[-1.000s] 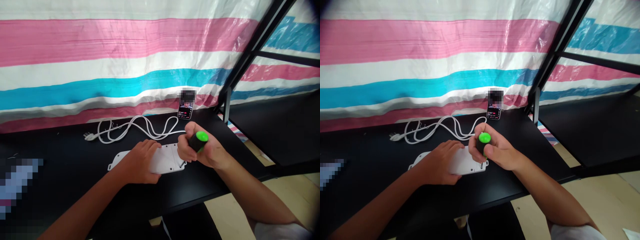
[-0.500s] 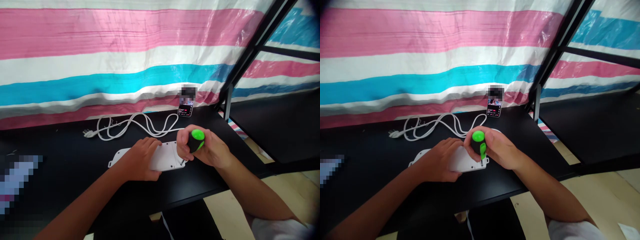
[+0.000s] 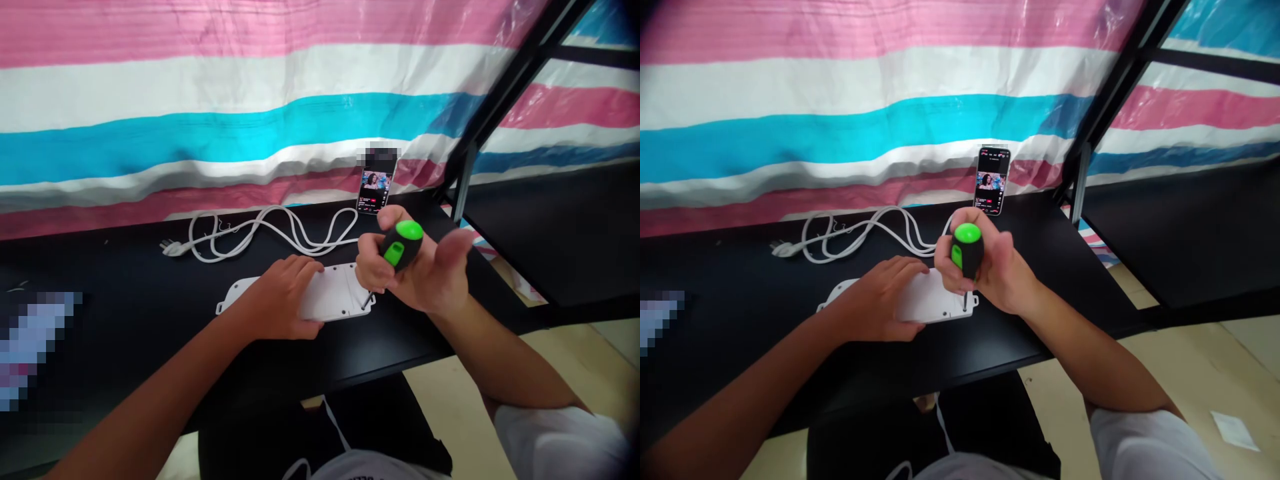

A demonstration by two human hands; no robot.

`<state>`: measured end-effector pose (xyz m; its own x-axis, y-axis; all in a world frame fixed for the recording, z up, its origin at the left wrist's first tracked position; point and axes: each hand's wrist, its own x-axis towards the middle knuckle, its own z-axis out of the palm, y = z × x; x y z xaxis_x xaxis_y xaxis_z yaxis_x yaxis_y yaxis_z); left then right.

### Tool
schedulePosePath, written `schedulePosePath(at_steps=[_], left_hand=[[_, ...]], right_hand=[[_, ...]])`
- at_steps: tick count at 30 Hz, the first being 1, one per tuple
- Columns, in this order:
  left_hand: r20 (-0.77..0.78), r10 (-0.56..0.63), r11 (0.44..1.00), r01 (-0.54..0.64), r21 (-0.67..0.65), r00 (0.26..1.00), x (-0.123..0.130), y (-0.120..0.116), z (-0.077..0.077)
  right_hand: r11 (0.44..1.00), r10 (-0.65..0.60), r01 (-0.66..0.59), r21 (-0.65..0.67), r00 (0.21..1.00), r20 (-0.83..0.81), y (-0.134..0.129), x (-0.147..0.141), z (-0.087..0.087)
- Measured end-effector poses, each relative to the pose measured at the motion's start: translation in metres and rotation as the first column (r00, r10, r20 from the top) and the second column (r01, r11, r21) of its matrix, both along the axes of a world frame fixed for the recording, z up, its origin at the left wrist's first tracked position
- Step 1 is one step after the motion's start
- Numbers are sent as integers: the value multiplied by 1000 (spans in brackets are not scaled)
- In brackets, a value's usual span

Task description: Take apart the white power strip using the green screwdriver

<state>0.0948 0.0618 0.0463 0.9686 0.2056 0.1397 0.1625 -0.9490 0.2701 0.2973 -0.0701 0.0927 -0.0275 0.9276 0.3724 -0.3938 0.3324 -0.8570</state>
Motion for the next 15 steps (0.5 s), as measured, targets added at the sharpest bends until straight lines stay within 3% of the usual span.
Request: schedulePosePath(at_steps=[5,10,15], left_hand=[[1,4,1000,-4,-15,1000,1,-1,0],[6,5,1000,-5,-19,1000,1,-1,0],[5,6,1000,-6,-27,1000,2,-2,2]], right_hand=[[1000,14,-14,0,998,64,-3,2,2],[995,91,-91,42,996,10,-4,1,2],[995,30,-33,95,999,30,-3,3,-2]])
